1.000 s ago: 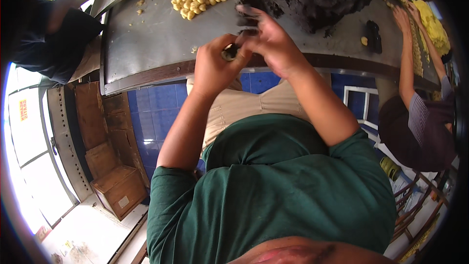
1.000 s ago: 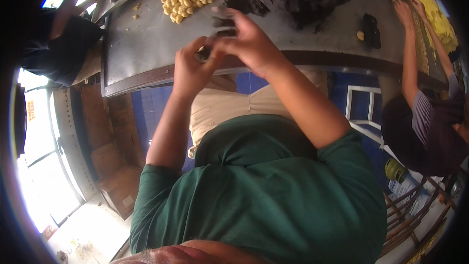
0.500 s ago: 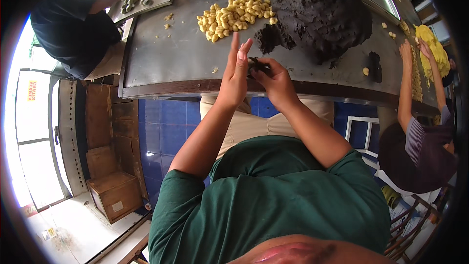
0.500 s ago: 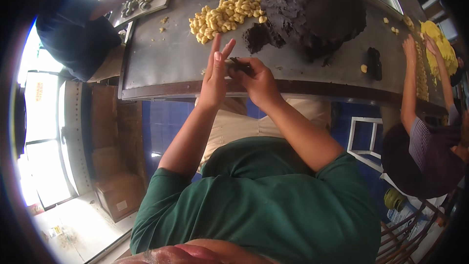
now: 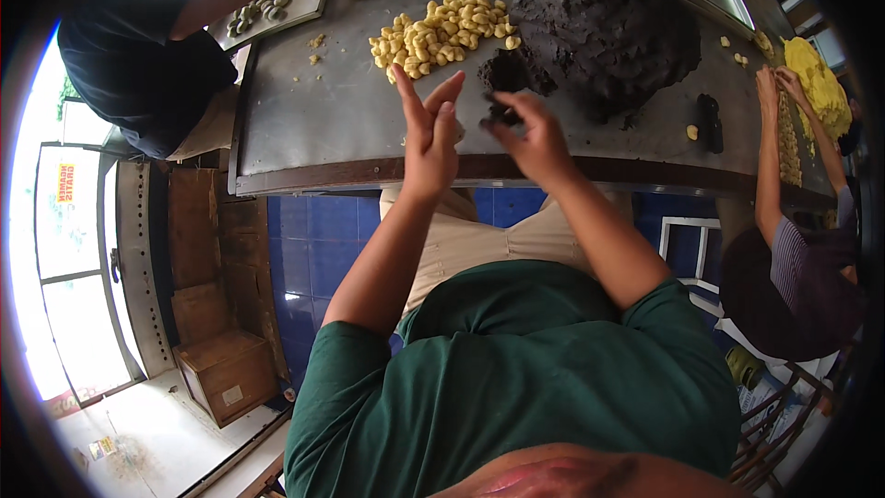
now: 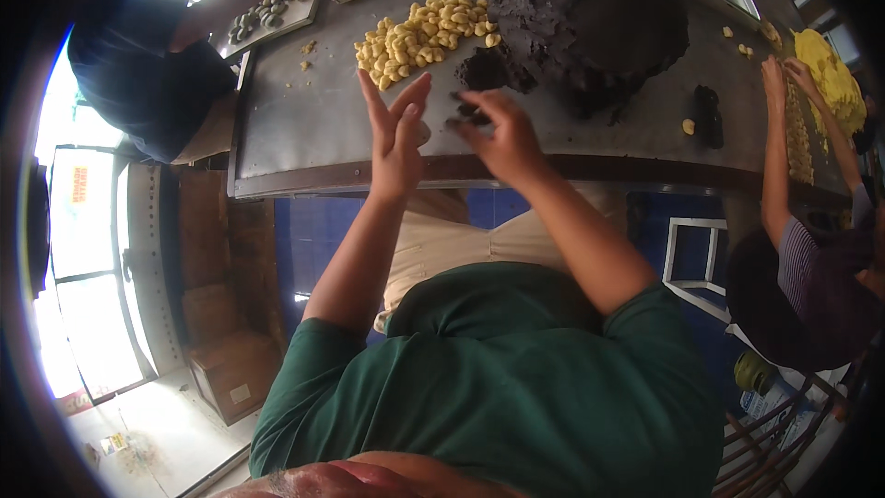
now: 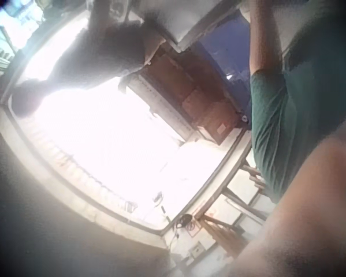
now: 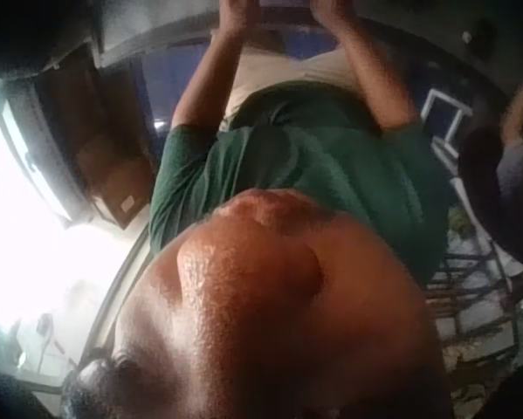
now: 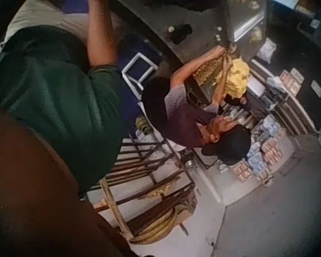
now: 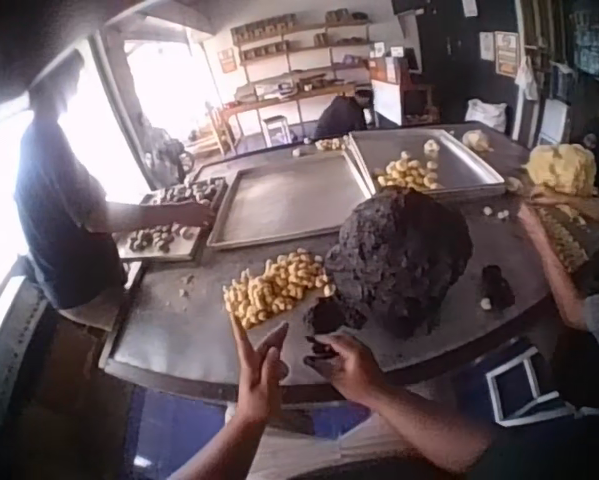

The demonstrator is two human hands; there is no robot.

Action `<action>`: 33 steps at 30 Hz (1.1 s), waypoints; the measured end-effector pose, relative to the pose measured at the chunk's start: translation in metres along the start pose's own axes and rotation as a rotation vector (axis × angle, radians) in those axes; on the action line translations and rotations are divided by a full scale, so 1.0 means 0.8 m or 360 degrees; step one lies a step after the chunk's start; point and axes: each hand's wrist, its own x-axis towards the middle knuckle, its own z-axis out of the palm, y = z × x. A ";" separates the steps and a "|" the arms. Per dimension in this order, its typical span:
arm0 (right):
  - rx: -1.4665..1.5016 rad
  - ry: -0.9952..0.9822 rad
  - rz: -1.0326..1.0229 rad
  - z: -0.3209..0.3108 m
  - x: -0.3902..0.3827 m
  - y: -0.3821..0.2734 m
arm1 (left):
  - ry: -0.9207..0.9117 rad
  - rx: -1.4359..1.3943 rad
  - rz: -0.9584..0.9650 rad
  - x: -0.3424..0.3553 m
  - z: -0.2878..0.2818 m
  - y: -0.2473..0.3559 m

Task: The person picks up a small piece of light-colored dough, flattens it by hand, takes a small piece of dark-colored filling, places the filling onto the dough, and wraps the dough around the filling before setting the assembled piece back onto the table.

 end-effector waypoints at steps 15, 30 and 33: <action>-0.0464 0.0224 0.0155 -0.028 0.032 0.066 | 0.0081 0.2001 0.0626 0.042 -0.026 -0.010; -0.0589 0.0160 0.0173 -0.023 0.029 0.063 | 0.0315 0.2510 0.0739 0.153 -0.073 -0.008; -0.0562 0.0189 0.0193 -0.028 0.031 0.063 | 0.0133 0.2683 0.0234 0.188 -0.065 -0.026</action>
